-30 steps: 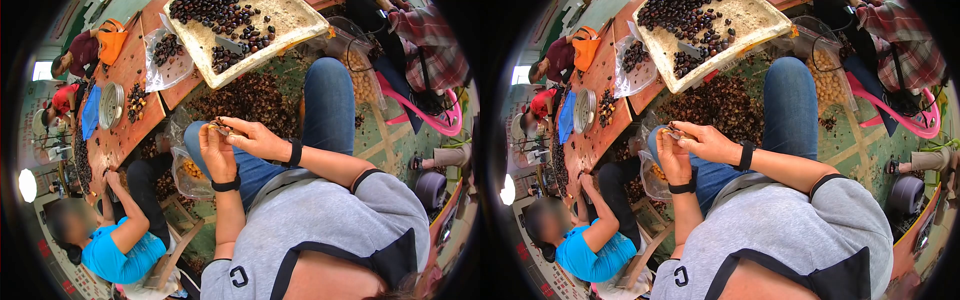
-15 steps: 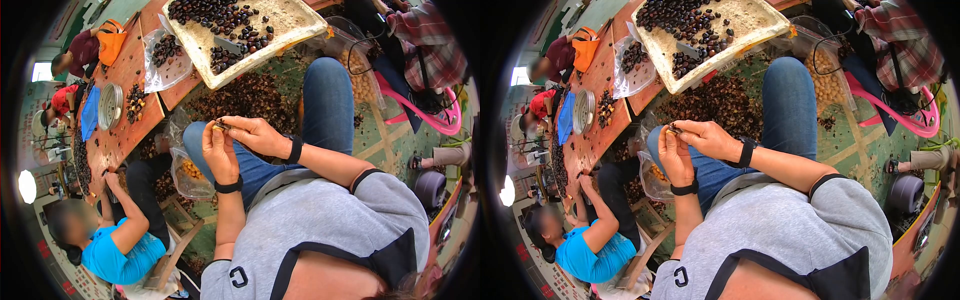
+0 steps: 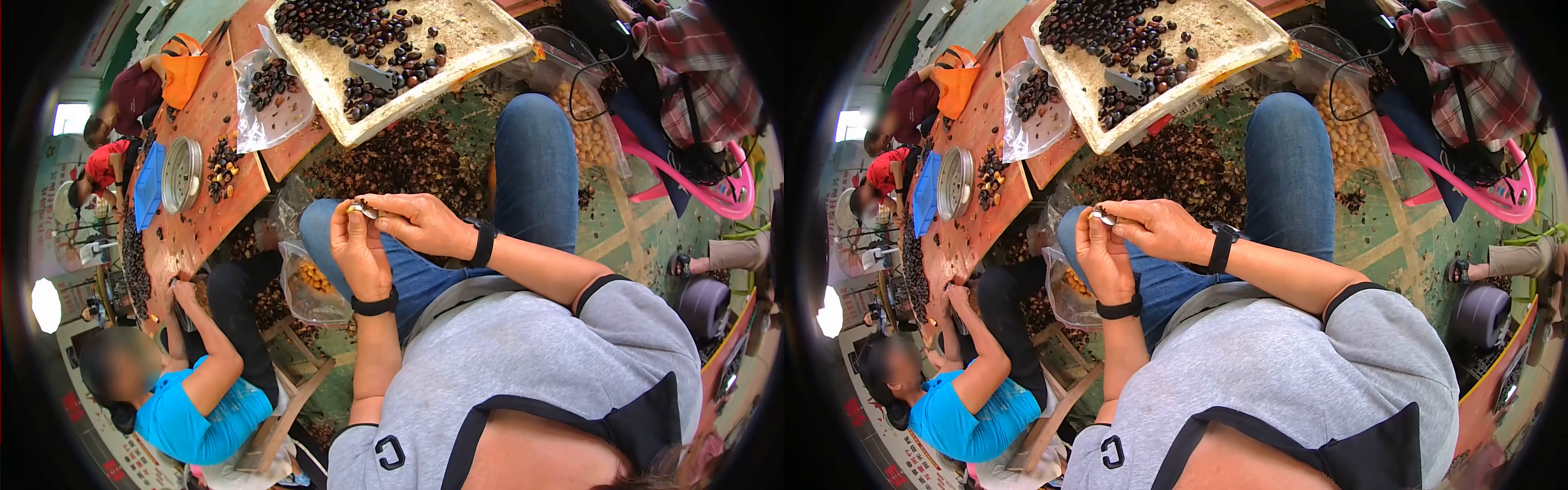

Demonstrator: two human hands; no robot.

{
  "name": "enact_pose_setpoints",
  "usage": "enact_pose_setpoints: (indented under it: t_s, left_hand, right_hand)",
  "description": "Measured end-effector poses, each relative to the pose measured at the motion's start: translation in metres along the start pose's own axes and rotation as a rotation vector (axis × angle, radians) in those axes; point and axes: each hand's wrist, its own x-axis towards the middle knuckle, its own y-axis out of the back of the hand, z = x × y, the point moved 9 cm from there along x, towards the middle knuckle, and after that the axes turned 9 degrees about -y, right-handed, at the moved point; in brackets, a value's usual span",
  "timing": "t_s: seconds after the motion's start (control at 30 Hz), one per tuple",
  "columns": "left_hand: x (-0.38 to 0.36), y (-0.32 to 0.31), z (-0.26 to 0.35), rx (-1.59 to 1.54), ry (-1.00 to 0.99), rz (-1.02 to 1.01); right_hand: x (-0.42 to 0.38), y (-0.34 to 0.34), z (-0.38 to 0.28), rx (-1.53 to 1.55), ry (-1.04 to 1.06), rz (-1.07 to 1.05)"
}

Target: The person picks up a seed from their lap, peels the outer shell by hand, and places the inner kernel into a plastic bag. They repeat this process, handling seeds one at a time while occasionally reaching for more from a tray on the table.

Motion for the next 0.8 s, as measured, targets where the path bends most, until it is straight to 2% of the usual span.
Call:
enact_pose_setpoints:
  t_s: [0.13, 0.17, 0.2, 0.4, 0.6, 0.73, 0.8]
  left_hand:
    - [0.000, 0.001, 0.008, 0.113, -0.079, 0.012]
    - [0.000, 0.003, 0.010, 0.179, -0.091, 0.029]
    - [0.000, 0.002, 0.010, 0.178, -0.091, 0.028]
    - [0.002, -0.004, 0.019, 0.183, -0.121, 0.030]
    - [0.003, -0.006, 0.022, 0.213, -0.185, -0.019]
    - [0.003, -0.001, 0.021, 0.231, -0.205, 0.002]
    - [0.003, -0.001, 0.021, 0.238, -0.215, -0.003]
  right_hand:
    - [0.001, 0.002, 0.000, 0.079, -0.017, -0.007]
    - [0.002, 0.001, 0.007, 0.153, -0.086, -0.043]
    - [0.003, -0.002, 0.014, 0.227, -0.155, -0.079]
    - [0.003, -0.011, 0.012, 0.441, -0.226, -0.189]
    - [0.004, -0.004, 0.002, 0.175, -0.074, -0.111]
    - [0.002, -0.003, -0.003, 0.176, -0.064, -0.082]
    - [0.001, -0.006, 0.003, 0.278, -0.166, -0.134]
